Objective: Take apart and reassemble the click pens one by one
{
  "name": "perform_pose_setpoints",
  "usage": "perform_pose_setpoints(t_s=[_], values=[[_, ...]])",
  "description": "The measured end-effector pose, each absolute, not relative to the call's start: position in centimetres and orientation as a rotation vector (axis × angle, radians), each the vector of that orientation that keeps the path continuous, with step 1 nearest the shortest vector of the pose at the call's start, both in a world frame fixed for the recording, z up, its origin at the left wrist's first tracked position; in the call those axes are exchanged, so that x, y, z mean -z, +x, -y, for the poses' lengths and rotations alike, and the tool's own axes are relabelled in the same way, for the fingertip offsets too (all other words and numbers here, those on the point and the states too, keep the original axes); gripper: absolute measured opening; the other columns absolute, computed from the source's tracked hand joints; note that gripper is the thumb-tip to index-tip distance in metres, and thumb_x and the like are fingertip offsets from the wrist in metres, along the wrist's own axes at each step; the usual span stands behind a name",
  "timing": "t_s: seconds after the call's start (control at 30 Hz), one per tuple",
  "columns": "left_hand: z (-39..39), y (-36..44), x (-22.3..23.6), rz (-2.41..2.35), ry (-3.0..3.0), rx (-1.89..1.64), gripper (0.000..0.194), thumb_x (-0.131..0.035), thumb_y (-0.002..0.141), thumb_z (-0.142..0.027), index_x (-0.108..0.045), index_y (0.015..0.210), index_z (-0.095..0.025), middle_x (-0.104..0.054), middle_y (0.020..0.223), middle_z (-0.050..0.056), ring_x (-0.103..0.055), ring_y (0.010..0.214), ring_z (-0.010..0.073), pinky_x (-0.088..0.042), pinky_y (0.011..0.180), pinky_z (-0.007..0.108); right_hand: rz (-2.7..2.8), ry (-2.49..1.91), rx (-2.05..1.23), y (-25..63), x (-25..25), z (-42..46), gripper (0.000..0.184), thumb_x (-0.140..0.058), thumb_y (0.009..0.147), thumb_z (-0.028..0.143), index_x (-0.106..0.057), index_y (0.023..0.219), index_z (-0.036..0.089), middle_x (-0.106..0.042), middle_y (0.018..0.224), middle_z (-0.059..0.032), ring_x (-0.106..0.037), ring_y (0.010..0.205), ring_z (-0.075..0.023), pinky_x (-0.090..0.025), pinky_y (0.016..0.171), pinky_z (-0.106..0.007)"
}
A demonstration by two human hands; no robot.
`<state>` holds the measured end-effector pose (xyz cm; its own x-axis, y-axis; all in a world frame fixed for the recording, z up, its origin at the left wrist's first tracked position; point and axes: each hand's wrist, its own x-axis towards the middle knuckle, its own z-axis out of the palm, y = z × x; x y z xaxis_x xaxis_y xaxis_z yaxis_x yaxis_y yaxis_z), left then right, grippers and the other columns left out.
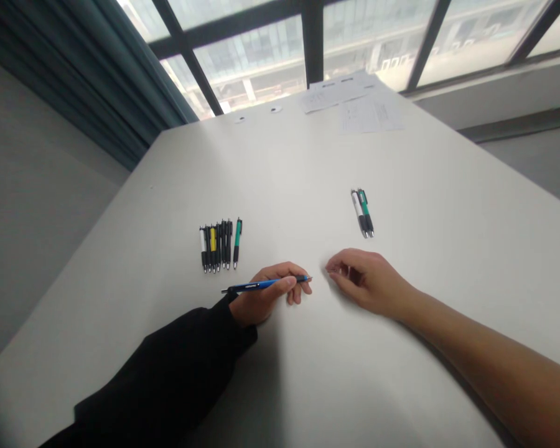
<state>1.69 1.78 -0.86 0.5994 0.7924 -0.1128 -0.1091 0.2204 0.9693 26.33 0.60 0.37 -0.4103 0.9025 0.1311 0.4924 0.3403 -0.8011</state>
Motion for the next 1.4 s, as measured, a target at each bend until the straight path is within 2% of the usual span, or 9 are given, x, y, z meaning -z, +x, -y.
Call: perform_pose_setpoints(t_s=[0.13, 0.37, 0.57, 0.77, 1.07, 1.3, 1.4], values=[[-1.7, 1.8, 0.9, -0.731, 1.197, -0.674, 0.039, -0.066, 0.089, -0.049, -0.068, 0.098, -0.011, -0.072, 0.087, 0.009, -0.058, 0.062, 0.0104, -0.046, 0.059, 0.024, 2.122, -1.258, -0.740, 26.6, -0.2, -1.3, 0.011, -0.061, 0.090, 0.020, -0.071, 0.093, 0.019, -0.068, 0.083, -0.0048, -0.060, 0.064, -0.0141, -0.048, 0.061, -0.028], [-1.9, 1.6, 1.3, -0.739, 1.240, -0.657, 0.037, -0.066, 0.090, -0.047, -0.069, 0.098, -0.012, -0.072, 0.086, 0.008, -0.057, 0.062, 0.0099, -0.047, 0.060, 0.023, 2.110, -1.267, -0.742, 25.8, 0.6, -1.7, 0.020, -0.061, 0.090, 0.018, -0.076, 0.102, 0.019, -0.070, 0.091, -0.0064, -0.061, 0.062, -0.0129, -0.048, 0.059, -0.028], [-1.7, 1.7, 1.3, -0.740, 1.260, -0.638, 0.035, -0.065, 0.092, -0.045, -0.072, 0.099, -0.011, -0.073, 0.087, 0.009, -0.058, 0.063, 0.0108, -0.048, 0.061, 0.024, 2.045, -1.210, -0.746, 26.2, -0.4, -0.7, 0.031, -0.066, 0.090, 0.023, -0.070, 0.121, 0.020, -0.066, 0.094, -0.0075, -0.060, 0.065, -0.0148, -0.051, 0.057, -0.029], [-1.8, 1.8, 0.7, -0.711, 1.336, -0.591, 0.036, -0.063, 0.094, -0.044, -0.075, 0.099, -0.011, -0.073, 0.086, 0.009, -0.058, 0.067, 0.0120, -0.049, 0.064, 0.025, 2.129, -0.997, -0.824, 25.6, -1.2, 0.6, 0.011, -0.063, 0.096, 0.023, -0.070, 0.104, 0.020, -0.065, 0.084, -0.0052, -0.058, 0.066, -0.0140, -0.048, 0.059, -0.027], [-1.8, 1.5, 0.7, -0.707, 1.292, -0.600, 0.034, -0.063, 0.094, -0.043, -0.074, 0.097, -0.011, -0.074, 0.085, 0.010, -0.058, 0.066, 0.0118, -0.049, 0.063, 0.024, 2.226, -0.990, -0.868, 26.4, -1.4, 0.2, 0.010, -0.057, 0.098, 0.022, -0.066, 0.092, 0.020, -0.062, 0.079, -0.0041, -0.056, 0.064, -0.0141, -0.045, 0.059, -0.027], [-1.9, 1.5, 1.1, -0.650, 1.193, -0.631, 0.036, -0.071, 0.088, -0.044, -0.072, 0.106, -0.012, -0.075, 0.092, 0.011, -0.060, 0.066, 0.0120, -0.048, 0.062, 0.025, 2.232, -1.008, -0.904, 26.5, -1.5, 0.1, 0.012, -0.058, 0.097, 0.025, -0.064, 0.087, 0.021, -0.063, 0.078, -0.0040, -0.054, 0.063, -0.0145, -0.043, 0.059, -0.027], [-2.0, 1.5, 0.9, -0.645, 1.153, -0.657, 0.036, -0.073, 0.086, -0.045, -0.071, 0.101, -0.012, -0.075, 0.089, 0.011, -0.060, 0.064, 0.0126, -0.047, 0.061, 0.026, 2.235, -0.996, -0.892, 26.4, -1.5, 0.0, 0.012, -0.058, 0.097, 0.024, -0.065, 0.088, 0.021, -0.064, 0.078, -0.0045, -0.054, 0.064, -0.0149, -0.043, 0.059, -0.028]])
